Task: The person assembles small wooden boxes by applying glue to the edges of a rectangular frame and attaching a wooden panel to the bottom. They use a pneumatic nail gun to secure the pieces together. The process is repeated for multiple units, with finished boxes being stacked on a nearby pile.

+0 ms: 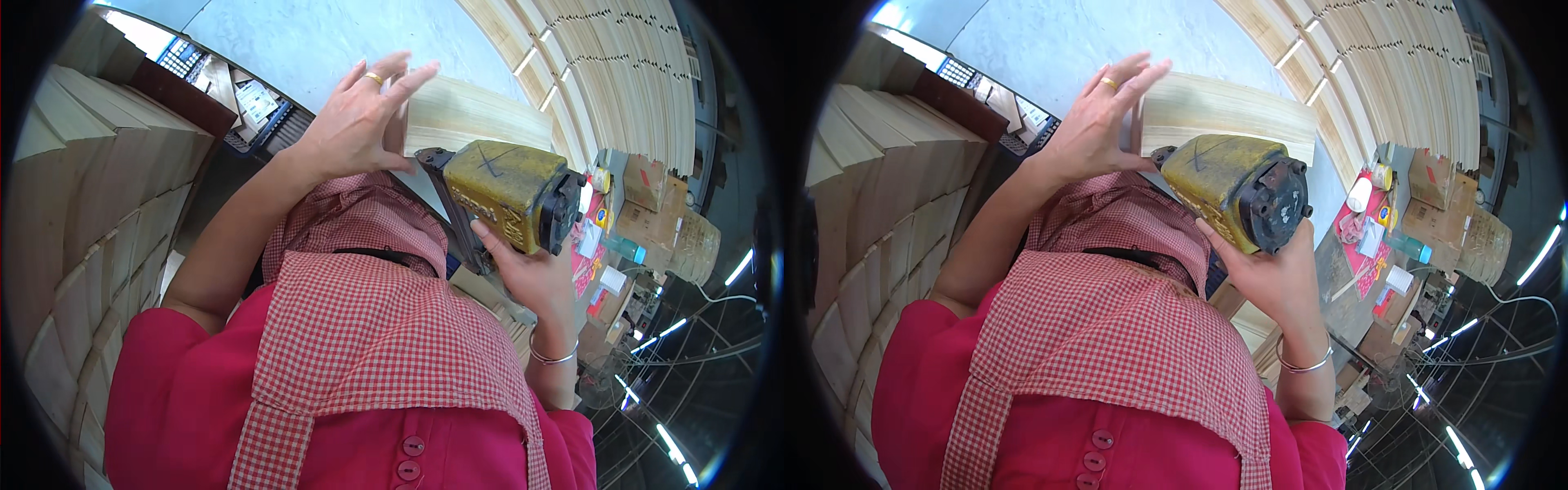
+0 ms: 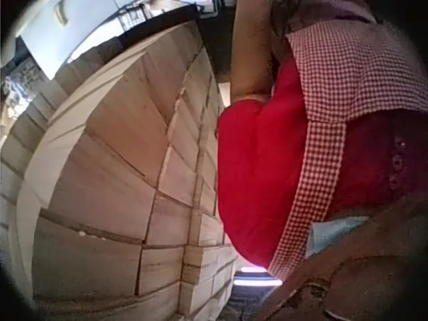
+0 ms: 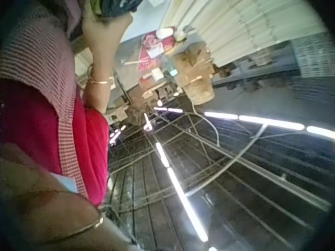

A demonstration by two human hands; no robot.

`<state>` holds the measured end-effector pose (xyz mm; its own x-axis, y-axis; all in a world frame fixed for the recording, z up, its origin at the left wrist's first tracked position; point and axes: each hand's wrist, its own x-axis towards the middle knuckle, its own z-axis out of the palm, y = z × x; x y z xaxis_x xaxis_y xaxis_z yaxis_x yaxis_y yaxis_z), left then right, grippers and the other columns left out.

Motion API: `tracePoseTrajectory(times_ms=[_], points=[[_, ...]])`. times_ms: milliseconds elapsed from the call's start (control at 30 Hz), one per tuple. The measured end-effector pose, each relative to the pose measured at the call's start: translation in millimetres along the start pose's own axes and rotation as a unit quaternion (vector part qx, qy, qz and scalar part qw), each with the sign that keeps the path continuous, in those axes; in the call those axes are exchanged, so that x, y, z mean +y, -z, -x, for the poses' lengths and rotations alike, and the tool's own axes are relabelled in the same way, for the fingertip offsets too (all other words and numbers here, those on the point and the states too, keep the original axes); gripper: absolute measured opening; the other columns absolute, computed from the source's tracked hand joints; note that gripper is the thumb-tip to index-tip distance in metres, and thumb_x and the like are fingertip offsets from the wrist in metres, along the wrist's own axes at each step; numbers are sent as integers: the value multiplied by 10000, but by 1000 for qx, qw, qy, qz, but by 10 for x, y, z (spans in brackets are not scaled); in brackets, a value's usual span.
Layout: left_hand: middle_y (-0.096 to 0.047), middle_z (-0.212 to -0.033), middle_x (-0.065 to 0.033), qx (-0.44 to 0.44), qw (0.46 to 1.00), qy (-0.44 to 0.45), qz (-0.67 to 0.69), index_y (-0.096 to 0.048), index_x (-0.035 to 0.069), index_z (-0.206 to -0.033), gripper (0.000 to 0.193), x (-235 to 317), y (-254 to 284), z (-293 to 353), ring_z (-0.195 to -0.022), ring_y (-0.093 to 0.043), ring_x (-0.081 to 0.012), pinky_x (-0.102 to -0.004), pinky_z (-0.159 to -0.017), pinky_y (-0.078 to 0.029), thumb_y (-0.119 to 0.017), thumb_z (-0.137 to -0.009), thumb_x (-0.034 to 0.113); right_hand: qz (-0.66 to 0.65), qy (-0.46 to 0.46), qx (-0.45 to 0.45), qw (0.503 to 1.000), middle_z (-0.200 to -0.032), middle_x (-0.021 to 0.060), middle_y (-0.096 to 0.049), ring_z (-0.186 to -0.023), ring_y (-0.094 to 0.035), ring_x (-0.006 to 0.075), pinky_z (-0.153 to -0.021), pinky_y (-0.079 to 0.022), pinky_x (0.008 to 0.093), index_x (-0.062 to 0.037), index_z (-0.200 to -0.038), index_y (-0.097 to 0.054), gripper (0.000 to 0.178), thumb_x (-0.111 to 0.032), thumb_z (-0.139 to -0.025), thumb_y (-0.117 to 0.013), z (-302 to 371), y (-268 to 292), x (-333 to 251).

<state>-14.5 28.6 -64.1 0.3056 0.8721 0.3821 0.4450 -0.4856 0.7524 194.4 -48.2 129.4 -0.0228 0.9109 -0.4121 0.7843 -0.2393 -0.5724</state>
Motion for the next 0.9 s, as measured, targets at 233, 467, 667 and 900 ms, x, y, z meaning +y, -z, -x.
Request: tracePoseTrajectory(times_ms=[233,467,667,900], points=[[-435,-1559,-161,-15,997,59,-49,-171,35,-1599,1321,0,62,84,-1521,-291,-347,-523,-1250,-221,-961,-588,351,-20,74,24,997,-1071,148,-762,-986,-735,185,-855,-579,336,86,-1126,-691,338,-56,-846,-817,-256,51,-145],[-504,-1510,-136,-8,997,57,-50,-181,36,-1597,1300,-14,51,103,-1517,-303,-333,-530,-1254,-210,-951,-601,364,46,101,7,994,-959,140,-778,-888,-740,170,-790,-573,340,43,-1074,-736,299,-146,-855,-811,-447,82,-204],[-541,-1471,-134,-7,997,53,-62,-203,30,-1589,1279,-14,66,102,-1516,-312,-315,-518,-1258,-217,-947,-603,363,66,87,-17,994,-894,144,-772,-783,-725,170,-722,-568,347,51,-1072,-733,310,-150,-849,-810,-518,137,-265],[-555,-1451,-135,-4,997,54,-55,-223,0,-1577,1256,-7,59,90,-1465,-392,-329,-508,-1254,-235,-941,-606,344,-28,47,61,997,-1035,101,-765,-924,-702,141,-835,-556,310,46,-1130,-710,336,-117,-857,-817,-328,216,-112]])
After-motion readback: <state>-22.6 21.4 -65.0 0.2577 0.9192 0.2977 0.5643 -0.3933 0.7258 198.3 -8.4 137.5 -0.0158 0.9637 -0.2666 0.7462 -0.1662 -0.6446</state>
